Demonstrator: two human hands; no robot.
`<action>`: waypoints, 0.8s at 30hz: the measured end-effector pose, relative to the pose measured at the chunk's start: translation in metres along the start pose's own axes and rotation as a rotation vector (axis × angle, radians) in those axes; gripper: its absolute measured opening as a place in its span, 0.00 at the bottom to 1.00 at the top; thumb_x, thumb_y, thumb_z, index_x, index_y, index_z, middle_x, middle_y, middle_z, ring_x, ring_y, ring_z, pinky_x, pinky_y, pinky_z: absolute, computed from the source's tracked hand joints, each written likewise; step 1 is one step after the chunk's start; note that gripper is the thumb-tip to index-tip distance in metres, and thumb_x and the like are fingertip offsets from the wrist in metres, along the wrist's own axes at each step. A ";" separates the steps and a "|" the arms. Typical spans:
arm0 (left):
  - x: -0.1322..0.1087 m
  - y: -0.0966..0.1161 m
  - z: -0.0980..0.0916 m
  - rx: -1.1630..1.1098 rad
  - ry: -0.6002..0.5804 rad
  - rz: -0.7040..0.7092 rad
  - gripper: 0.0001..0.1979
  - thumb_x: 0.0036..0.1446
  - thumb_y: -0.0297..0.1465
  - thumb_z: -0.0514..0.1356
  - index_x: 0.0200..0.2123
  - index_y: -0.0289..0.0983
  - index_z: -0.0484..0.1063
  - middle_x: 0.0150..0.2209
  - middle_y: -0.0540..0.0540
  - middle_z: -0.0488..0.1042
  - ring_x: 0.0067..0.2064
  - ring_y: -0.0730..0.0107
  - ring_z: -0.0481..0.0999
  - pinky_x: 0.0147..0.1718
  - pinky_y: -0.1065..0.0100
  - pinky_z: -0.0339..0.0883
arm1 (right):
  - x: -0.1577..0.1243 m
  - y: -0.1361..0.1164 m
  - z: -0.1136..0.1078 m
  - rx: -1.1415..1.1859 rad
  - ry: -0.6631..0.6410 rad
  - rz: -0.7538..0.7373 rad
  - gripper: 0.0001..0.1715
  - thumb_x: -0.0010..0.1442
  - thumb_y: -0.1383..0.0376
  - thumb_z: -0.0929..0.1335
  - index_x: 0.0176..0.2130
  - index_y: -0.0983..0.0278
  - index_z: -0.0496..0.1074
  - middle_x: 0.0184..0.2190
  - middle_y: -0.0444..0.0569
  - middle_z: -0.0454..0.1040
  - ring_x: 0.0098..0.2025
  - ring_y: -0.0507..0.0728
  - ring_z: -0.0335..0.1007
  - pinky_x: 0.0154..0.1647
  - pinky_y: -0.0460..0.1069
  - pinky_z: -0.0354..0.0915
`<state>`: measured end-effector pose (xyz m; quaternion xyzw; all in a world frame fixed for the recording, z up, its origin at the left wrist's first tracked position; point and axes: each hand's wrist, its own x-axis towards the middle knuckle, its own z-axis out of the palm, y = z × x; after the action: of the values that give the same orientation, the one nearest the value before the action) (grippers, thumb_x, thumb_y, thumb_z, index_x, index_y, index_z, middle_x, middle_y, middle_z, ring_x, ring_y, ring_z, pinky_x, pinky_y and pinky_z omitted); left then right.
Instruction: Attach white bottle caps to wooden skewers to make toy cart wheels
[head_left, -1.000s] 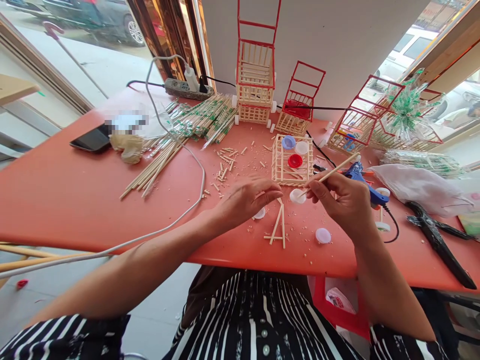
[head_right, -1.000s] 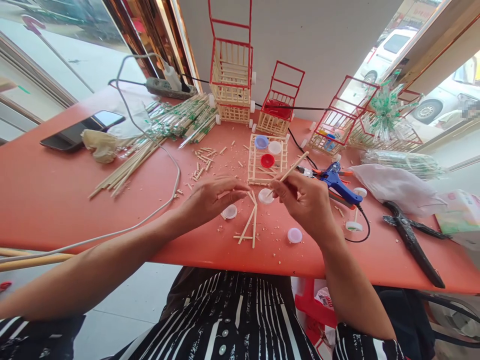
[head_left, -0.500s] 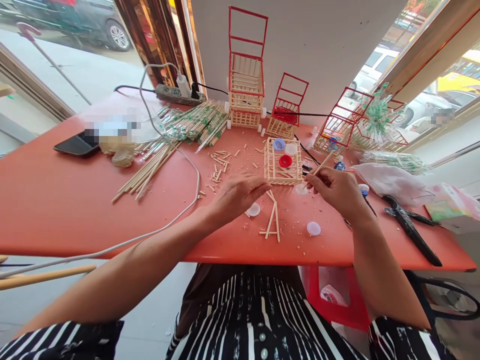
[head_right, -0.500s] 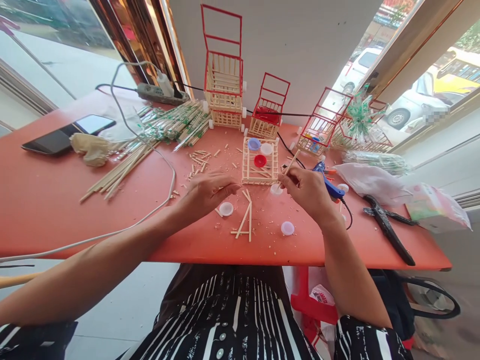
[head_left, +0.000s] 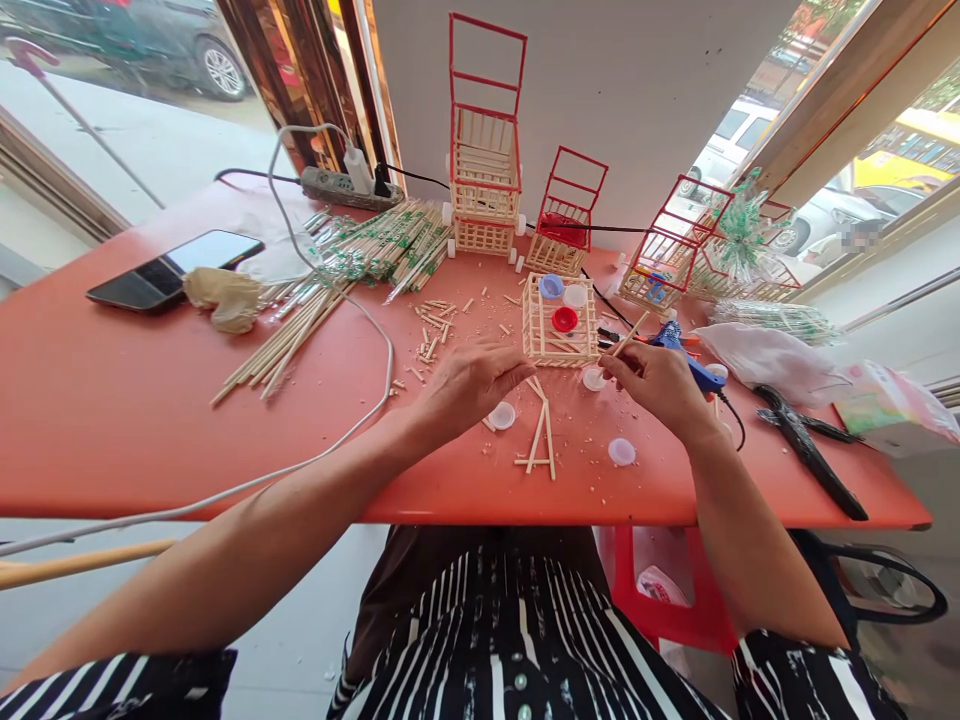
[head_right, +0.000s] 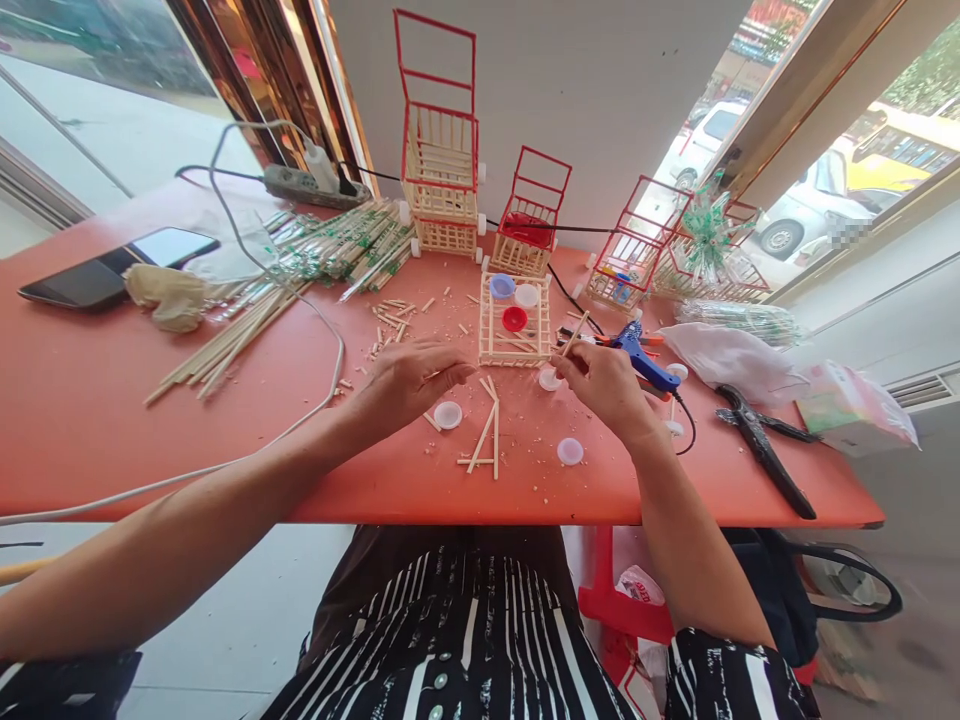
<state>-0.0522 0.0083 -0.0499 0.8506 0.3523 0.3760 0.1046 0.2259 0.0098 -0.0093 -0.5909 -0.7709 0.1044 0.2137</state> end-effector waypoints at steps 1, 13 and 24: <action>0.000 0.000 0.000 -0.004 0.002 -0.005 0.21 0.73 0.39 0.52 0.29 0.37 0.73 0.28 0.47 0.74 0.33 0.67 0.71 0.35 0.69 0.61 | 0.000 0.001 0.001 0.003 0.007 0.007 0.17 0.66 0.56 0.67 0.34 0.64 0.79 0.23 0.47 0.79 0.24 0.55 0.73 0.31 0.50 0.63; 0.000 -0.006 -0.001 0.007 -0.006 -0.057 0.19 0.72 0.38 0.53 0.30 0.37 0.74 0.30 0.46 0.78 0.36 0.65 0.75 0.37 0.68 0.64 | -0.003 0.007 0.005 0.127 0.097 0.041 0.19 0.65 0.51 0.69 0.34 0.63 0.76 0.24 0.47 0.78 0.24 0.53 0.69 0.28 0.48 0.62; 0.001 -0.007 0.000 0.003 -0.002 -0.071 0.18 0.71 0.37 0.54 0.30 0.36 0.74 0.30 0.45 0.79 0.36 0.64 0.76 0.37 0.67 0.62 | -0.006 0.002 0.009 0.261 0.108 0.016 0.18 0.65 0.53 0.68 0.33 0.63 0.76 0.25 0.47 0.78 0.24 0.54 0.71 0.28 0.49 0.64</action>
<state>-0.0551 0.0140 -0.0528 0.8380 0.3829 0.3708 0.1169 0.2250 0.0053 -0.0194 -0.5690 -0.7333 0.1737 0.3292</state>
